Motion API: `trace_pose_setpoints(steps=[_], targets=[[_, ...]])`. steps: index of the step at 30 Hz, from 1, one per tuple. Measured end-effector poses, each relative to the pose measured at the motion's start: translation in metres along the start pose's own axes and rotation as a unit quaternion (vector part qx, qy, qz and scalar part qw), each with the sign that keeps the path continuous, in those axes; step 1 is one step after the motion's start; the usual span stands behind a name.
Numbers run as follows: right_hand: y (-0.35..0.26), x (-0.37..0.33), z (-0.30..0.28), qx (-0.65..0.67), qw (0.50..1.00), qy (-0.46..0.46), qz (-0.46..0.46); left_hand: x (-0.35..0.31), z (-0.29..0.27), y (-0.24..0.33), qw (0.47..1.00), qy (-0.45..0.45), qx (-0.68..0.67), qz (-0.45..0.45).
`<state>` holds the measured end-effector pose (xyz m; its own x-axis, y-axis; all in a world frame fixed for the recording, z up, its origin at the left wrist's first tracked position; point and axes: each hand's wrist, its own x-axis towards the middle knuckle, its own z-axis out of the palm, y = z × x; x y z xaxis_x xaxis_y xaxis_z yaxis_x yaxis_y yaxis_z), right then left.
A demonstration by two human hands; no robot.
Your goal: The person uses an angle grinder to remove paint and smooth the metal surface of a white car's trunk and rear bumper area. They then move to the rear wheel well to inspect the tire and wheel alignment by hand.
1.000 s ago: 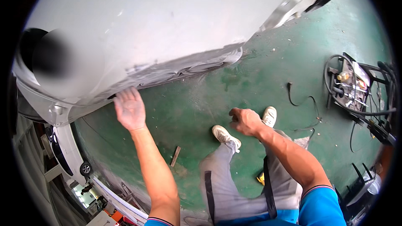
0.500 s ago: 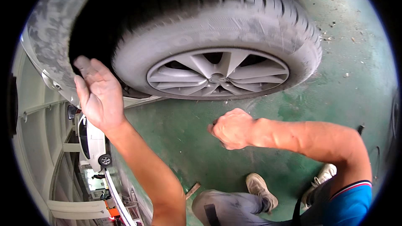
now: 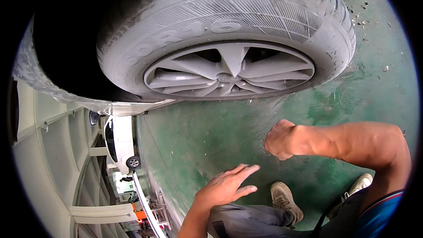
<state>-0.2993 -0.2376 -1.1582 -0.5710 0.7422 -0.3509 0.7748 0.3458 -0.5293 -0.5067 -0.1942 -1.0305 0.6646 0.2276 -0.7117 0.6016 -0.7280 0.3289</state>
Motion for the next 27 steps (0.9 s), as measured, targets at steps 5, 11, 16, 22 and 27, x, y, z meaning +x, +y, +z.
trace_pose_setpoints(steps=[5, 11, 16, 22, 27], targets=[[0.006, 0.001, -0.001, 0.021, 0.999, 0.024, -0.008, 0.033, -0.010, -0.005, 0.997, 0.073, -0.002, -0.024], [0.003, 0.024, 0.024, 0.023, 0.999, -0.001, -0.042, 0.034, 0.002, -0.024, 0.997, 0.036, -0.020, -0.064], [0.013, 0.009, 0.026, 0.032, 0.999, -0.031, -0.007, 0.048, 0.007, -0.039, 0.998, 0.051, -0.019, -0.043], [0.012, 0.010, 0.029, 0.025, 0.999, -0.044, 0.017, 0.045, -0.029, -0.084, 0.941, 0.303, -0.074, -0.129], [0.007, 0.019, 0.027, 0.023, 0.999, -0.025, -0.032, -0.019, -0.157, -0.154, 0.665, 0.523, 0.448, -0.290]])
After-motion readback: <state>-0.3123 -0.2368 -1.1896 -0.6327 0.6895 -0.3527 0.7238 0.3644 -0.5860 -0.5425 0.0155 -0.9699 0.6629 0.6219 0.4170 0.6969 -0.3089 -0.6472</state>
